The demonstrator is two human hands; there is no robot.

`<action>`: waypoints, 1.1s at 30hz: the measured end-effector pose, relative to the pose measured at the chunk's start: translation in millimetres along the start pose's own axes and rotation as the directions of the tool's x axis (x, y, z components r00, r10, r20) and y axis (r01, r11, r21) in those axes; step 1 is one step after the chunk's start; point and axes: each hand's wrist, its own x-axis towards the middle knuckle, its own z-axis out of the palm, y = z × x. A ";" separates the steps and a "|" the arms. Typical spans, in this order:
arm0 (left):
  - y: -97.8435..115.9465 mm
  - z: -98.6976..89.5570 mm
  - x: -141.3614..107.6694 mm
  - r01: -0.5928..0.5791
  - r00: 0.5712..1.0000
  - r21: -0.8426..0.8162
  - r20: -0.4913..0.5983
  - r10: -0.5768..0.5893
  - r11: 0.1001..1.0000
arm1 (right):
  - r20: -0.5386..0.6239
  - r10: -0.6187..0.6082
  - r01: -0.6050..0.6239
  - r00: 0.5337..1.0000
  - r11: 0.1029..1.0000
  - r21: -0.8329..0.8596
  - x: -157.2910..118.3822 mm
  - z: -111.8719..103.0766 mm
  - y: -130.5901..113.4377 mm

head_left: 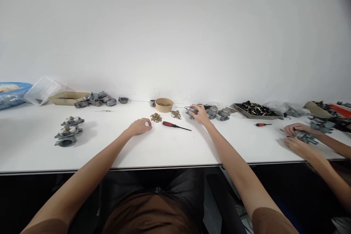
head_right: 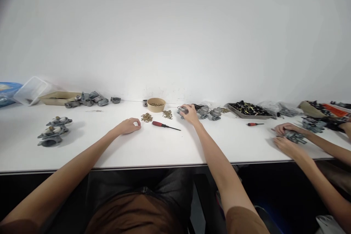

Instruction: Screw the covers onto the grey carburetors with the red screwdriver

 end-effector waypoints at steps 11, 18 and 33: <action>0.1 0.0 -0.2 0.000 1.000 0.002 0.005 0.000 1.000 | 0.065 0.294 -0.278 0.953 0.942 -0.189 -68.2 -76.3 21.4; -0.6 1.6 2.5 0.008 1.000 0.030 0.002 -0.008 1.000 | -0.110 0.565 -0.569 0.817 0.763 -0.306 -87.8 -134.5 100.0; 10.3 -8.4 -9.6 -0.012 0.987 -0.017 -0.160 0.009 1.000 | -0.216 0.521 -0.560 0.826 0.803 -0.204 -78.4 -128.8 127.4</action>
